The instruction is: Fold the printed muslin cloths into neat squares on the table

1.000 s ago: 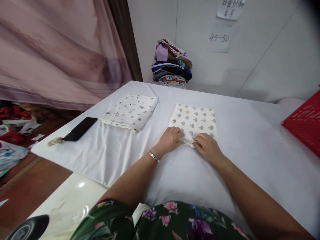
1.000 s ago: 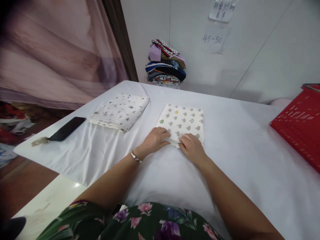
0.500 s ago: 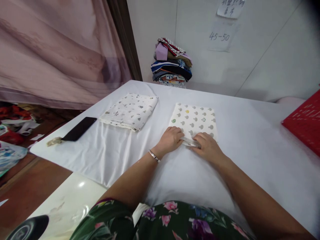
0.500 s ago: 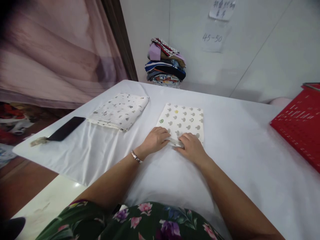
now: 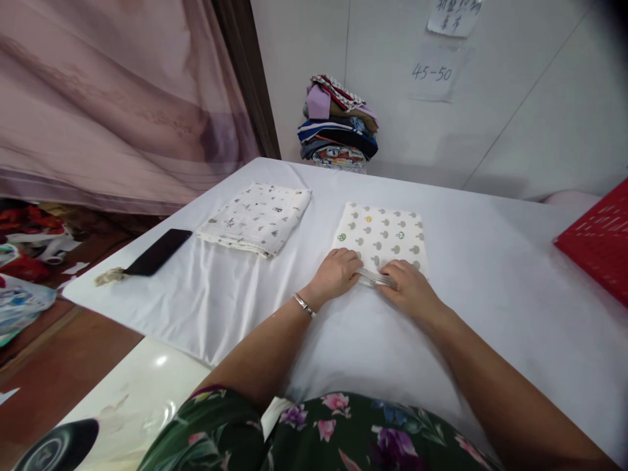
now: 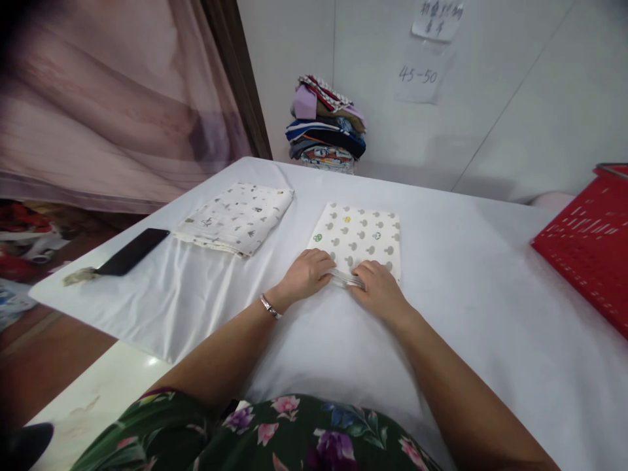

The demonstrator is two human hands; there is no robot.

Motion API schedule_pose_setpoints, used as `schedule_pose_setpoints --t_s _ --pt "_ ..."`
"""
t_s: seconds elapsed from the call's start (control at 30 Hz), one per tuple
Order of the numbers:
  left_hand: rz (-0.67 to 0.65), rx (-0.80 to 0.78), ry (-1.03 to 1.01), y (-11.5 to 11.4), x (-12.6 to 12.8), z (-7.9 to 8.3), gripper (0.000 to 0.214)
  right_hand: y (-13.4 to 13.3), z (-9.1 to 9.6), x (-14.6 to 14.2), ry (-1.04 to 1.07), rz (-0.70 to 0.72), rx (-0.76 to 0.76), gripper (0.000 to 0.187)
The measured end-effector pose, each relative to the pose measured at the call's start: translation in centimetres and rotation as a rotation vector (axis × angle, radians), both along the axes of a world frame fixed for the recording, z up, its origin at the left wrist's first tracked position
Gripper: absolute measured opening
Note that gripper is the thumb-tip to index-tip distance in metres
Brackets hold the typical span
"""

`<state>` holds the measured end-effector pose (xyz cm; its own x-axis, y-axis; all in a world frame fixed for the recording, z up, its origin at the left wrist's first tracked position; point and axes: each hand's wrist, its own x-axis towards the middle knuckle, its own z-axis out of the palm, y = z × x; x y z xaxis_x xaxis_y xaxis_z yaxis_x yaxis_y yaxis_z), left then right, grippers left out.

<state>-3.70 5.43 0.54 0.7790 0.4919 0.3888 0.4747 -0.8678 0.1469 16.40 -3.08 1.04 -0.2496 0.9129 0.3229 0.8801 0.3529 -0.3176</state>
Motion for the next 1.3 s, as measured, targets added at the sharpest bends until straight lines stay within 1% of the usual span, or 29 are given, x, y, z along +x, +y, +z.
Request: schedule_pose_setpoints --t_s 0.1,0.23,0.37,0.47,0.53,0.6,0.63,0.73,0.8,0.9,1.07,1.3 --pt "0.006 0.008 0.012 0.0 0.1 0.0 0.014 -0.1 0.3 0.2 0.018 0.017 -0.016 0.012" --pt "0.014 0.025 0.019 0.1 0.2 0.0 0.013 0.0 0.3 0.4 0.036 0.023 -0.020 0.012" --pt "0.009 0.039 0.008 0.2 0.2 -0.1 0.014 0.1 -0.1 0.2 -0.020 0.020 -0.009 0.010" --pt "0.016 0.056 -0.011 0.3 0.3 -0.2 0.014 0.2 -0.6 0.0 -0.095 -0.006 0.105 0.011" --pt "0.021 0.069 -0.026 0.3 0.3 -0.3 0.015 0.2 -1.0 0.0 -0.103 -0.053 0.209 0.012" --pt "0.023 0.075 -0.025 0.4 0.3 -0.3 0.015 0.2 -1.3 0.0 -0.093 -0.076 0.265 0.013" --pt "0.022 0.073 -0.015 0.4 0.3 -0.3 0.015 0.3 -1.3 0.1 -0.093 -0.063 0.259 0.013" --pt "0.012 0.054 0.019 0.3 0.3 -0.3 0.011 0.3 -1.2 0.2 -0.106 0.009 0.179 0.011" --pt "0.009 0.040 0.031 0.2 0.2 -0.1 0.010 0.3 -1.0 0.2 -0.111 0.027 0.144 0.011" --pt "0.013 0.010 0.047 -0.1 0.0 0.3 0.011 0.3 -0.8 0.1 -0.112 0.021 0.137 0.014" --pt "0.010 -0.013 0.065 -0.5 -0.2 0.8 0.021 0.3 -1.0 0.2 -0.096 0.017 0.131 0.013" --pt "0.004 -0.004 0.071 -0.1 -0.2 0.6 0.014 0.3 -1.1 0.3 -0.067 0.016 0.141 0.012"
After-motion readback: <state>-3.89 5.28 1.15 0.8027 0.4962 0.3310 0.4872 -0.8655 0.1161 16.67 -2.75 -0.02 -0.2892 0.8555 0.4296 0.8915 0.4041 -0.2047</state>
